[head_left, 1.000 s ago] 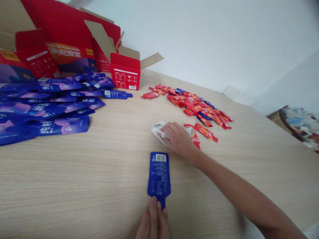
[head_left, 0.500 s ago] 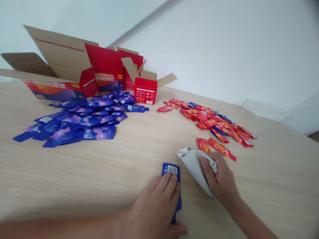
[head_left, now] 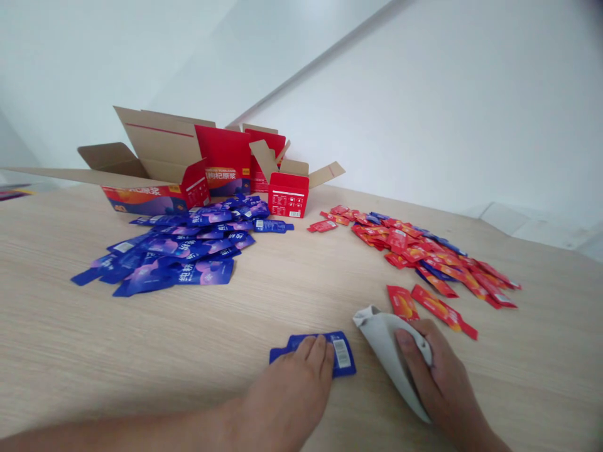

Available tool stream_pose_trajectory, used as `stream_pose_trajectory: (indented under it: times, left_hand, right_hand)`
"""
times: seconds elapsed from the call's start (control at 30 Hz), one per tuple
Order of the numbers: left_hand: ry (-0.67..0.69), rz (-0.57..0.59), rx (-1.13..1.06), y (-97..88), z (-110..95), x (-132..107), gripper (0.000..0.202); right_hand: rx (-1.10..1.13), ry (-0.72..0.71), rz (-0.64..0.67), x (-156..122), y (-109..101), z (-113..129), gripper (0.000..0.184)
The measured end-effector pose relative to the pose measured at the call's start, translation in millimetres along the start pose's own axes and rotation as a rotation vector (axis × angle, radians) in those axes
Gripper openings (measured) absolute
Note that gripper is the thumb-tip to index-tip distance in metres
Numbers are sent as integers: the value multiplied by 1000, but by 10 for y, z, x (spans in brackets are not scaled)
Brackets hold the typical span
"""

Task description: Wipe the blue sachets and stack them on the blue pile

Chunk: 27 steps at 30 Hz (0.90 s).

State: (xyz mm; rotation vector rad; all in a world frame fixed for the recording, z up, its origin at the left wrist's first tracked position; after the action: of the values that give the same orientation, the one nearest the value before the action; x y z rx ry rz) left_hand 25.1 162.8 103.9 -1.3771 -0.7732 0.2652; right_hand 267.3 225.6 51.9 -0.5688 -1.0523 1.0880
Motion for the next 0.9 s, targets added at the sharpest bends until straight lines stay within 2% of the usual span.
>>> stream_pose_trajectory:
  times: [0.1,0.23,0.3,0.5,0.6,0.67,0.73,0.83,0.9]
  left_hand:
    - [-6,57,22,273,13,122,48]
    - [27,165,84,725,58,285,32]
    - [32,182,107,801,103,301,28]
    - [-87,101,6,550,287,139,33]
    - [-238,129,-214,510,481,101,33]
    - [-382,166,-422,494,693,130,30]
    - [-483,159,-580,380,944,210,22]
    - [-580,54,-767,80,1431,359,24]
    - [-697,-53,-958,-36,1842,415,30]
  right_hand:
    - [10,-3,-18,21,12,-30,38]
    - [25,3,-44,58,9,-65,39]
    - [29,12,-28,62,24,-76,39]
    - [42,10,-14,45,44,-61,39]
    - [51,2,-13,44,65,-52,40]
    - [61,-8,-6,43,93,-52,40]
    - [70,-20,1,40,127,-64,39]
    - [74,-41,0,30,174,-94,37]
    - [79,-60,-9,23,190,-103,35]
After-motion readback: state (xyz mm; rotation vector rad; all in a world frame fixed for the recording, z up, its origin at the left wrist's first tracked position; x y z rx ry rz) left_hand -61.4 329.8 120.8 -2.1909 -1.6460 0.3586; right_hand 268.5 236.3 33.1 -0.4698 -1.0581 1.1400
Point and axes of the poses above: each hand's wrist, its own x-axis towards the middle knuckle, its own y-axis out of the palm, z = x × y, the point moved 9 cm from there along x, towards the middle knuckle, and after that the axes turned 10 degrees about -x, right-handed, at the moved point
